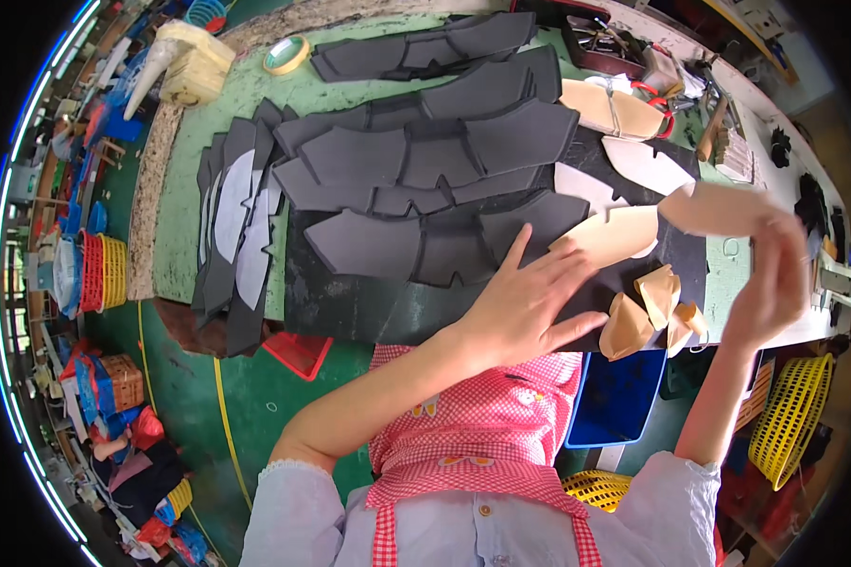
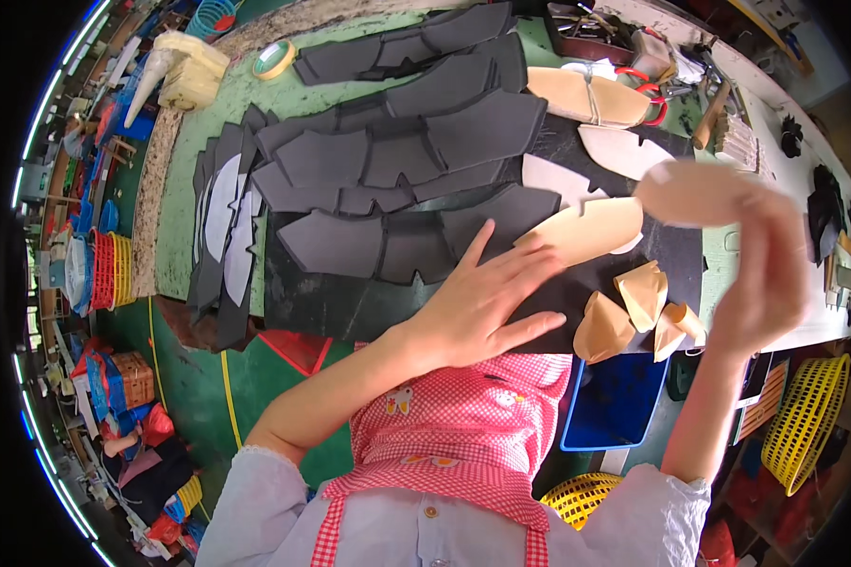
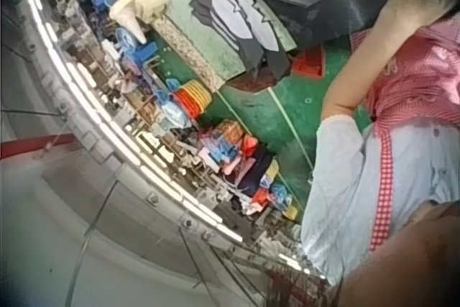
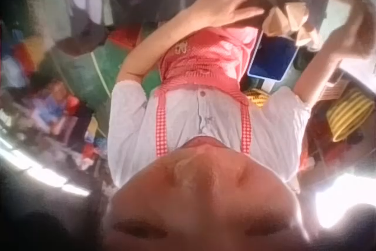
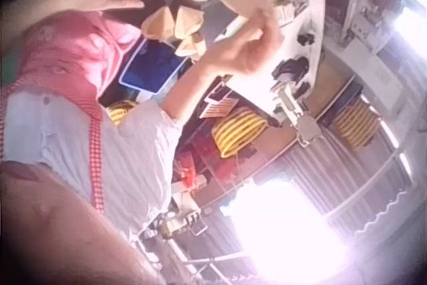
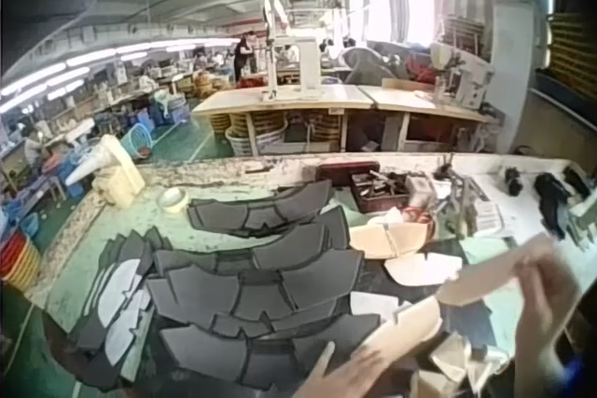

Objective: Assembling, aligning, and trimming shoe upper components at a factory workbench.

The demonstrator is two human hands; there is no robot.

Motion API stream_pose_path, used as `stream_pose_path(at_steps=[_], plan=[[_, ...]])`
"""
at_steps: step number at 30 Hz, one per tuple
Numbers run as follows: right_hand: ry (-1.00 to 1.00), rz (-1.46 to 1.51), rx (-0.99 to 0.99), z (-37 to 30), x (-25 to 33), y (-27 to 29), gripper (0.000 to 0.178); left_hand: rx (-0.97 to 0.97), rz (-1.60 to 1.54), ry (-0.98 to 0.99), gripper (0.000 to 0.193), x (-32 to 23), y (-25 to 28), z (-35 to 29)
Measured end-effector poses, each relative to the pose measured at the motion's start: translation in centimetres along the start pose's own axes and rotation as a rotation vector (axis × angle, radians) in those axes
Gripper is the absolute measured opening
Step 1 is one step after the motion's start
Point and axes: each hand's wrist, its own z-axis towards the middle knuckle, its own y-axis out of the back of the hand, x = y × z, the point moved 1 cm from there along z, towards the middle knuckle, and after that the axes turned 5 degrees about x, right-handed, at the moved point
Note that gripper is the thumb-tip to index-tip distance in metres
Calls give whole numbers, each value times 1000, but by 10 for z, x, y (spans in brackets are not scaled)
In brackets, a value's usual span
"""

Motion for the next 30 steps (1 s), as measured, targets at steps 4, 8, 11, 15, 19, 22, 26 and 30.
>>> stream_pose_path(at_steps=[4,8,11,15,19,22,26,30], plan=[[44,-73,58,15,1,4,17,-47,-91,19,55,-2,-2,1],[303,44,699,-19,42,-45,35,-116,-1402,175,39,-1,30,2],[96,141,758,-37,49,-66,29,-120,-1525,155,35,4,36,-14],[-540,493,796,-54,65,-85,12,-279,-1141,279,38,-2,40,-26],[-660,578,844,-58,42,-76,2,-333,-498,210,13,-21,47,-28],[-498,559,905,-69,29,-82,4,-308,-209,224,15,-21,40,-33],[-465,550,896,-71,19,-95,17,-666,98,143,24,-14,39,-30],[-358,459,932,-68,23,-82,14,-452,-563,210,40,-5,49,-25]])
